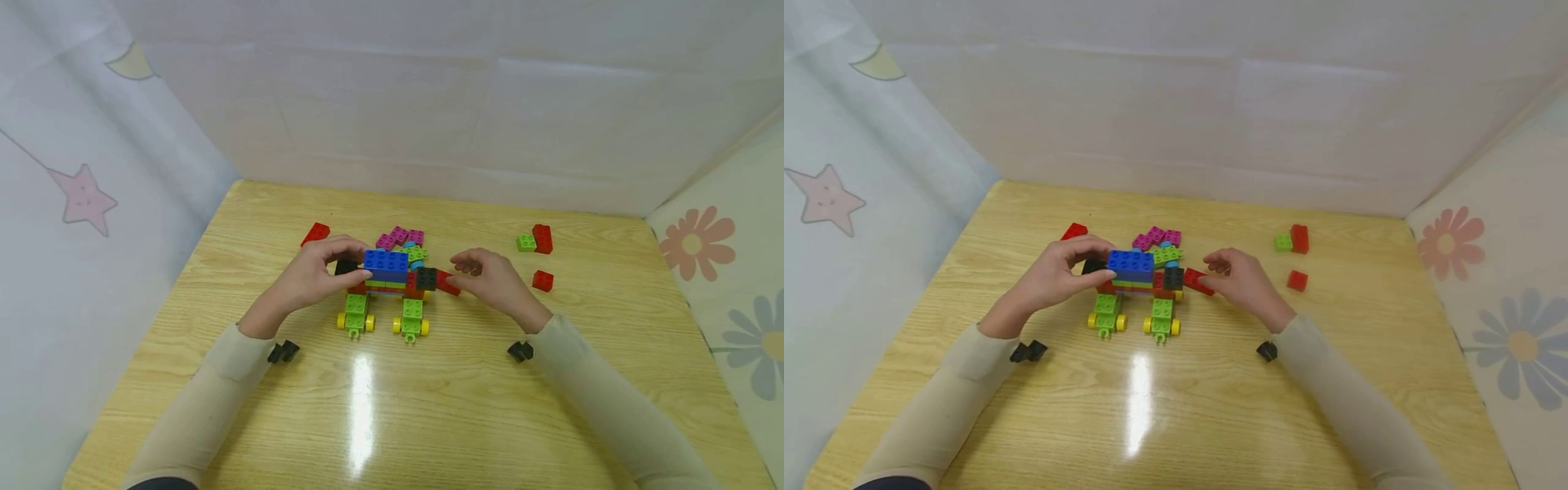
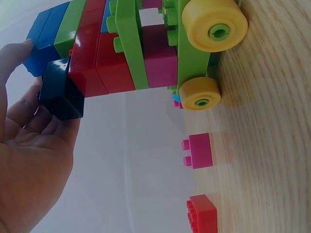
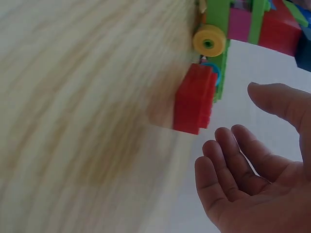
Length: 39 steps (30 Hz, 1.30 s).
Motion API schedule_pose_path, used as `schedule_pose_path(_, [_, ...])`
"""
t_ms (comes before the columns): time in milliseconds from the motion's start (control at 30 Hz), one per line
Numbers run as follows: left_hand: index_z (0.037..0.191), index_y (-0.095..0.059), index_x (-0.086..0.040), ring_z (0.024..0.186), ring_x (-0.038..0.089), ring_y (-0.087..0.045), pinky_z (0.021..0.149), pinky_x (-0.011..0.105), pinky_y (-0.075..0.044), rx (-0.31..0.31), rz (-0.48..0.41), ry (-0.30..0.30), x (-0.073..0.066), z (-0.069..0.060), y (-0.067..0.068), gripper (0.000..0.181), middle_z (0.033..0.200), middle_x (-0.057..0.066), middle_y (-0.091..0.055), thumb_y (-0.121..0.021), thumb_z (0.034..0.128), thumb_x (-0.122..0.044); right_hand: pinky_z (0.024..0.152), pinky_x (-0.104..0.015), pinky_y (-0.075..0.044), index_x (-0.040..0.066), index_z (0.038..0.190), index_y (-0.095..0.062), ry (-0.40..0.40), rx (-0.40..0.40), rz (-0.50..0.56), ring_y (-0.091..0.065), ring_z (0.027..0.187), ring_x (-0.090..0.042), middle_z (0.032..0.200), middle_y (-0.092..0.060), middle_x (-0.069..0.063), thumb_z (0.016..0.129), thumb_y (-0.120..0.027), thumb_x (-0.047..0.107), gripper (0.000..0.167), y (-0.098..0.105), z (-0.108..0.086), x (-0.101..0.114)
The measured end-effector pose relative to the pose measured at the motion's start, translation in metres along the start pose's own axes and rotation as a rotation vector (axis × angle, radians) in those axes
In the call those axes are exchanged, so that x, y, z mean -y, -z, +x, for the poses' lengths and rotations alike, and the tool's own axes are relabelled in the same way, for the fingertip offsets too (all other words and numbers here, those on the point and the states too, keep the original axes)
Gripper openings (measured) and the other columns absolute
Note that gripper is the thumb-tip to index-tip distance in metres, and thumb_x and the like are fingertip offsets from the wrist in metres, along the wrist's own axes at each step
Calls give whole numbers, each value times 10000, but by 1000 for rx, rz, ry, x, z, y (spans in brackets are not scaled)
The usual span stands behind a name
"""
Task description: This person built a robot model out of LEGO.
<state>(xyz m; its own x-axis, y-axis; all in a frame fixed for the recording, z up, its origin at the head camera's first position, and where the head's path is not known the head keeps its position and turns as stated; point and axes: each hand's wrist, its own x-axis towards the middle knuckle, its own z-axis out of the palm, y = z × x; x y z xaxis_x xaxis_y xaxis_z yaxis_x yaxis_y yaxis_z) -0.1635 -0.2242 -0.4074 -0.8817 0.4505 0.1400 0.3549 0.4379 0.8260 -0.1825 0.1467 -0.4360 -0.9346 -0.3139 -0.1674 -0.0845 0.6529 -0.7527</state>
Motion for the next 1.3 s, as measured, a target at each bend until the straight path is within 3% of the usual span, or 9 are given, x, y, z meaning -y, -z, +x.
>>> schedule_pose_path(367, [1318,-782,-147,1157,221,-707,1118,539,-583,25,-25,-4,-2,-1,2,323,1278,32,-765,-863,1006,-173,1129,-558,-579,61,1480,-682,-24,13,-42,-690,1265,-355,1422,-730,-150,1028,-824,331,546,-10,10,-19])
schedule_pose_path(600, [1309,-783,-142,1149,229,-711,1084,511,-587,42,-15,-12,-2,-1,3,326,1241,28,-767,-872,995,-162,1168,-573,-559,62,1488,-675,-45,42,-67,-679,1314,-370,1479,-712,-153,1026,-827,336,559,-12,10,-18])
schedule_pose_path(967, [1274,-792,-157,1126,199,-730,1061,477,-605,89,1,-10,-3,-3,7,331,1234,14,-776,-904,963,-172,1096,-537,-579,51,1419,-714,-32,77,-110,-676,1184,-328,1344,-742,-148,996,-854,307,514,-12,13,-15])
schedule_pose_path(1300, [1258,-790,-159,1119,192,-726,1071,486,-604,94,-1,-25,-3,-3,8,318,1223,9,-768,-904,962,-170,1027,-503,-591,60,1361,-741,-41,81,-140,-673,1112,-299,1260,-742,-122,985,-847,294,456,-14,14,-13])
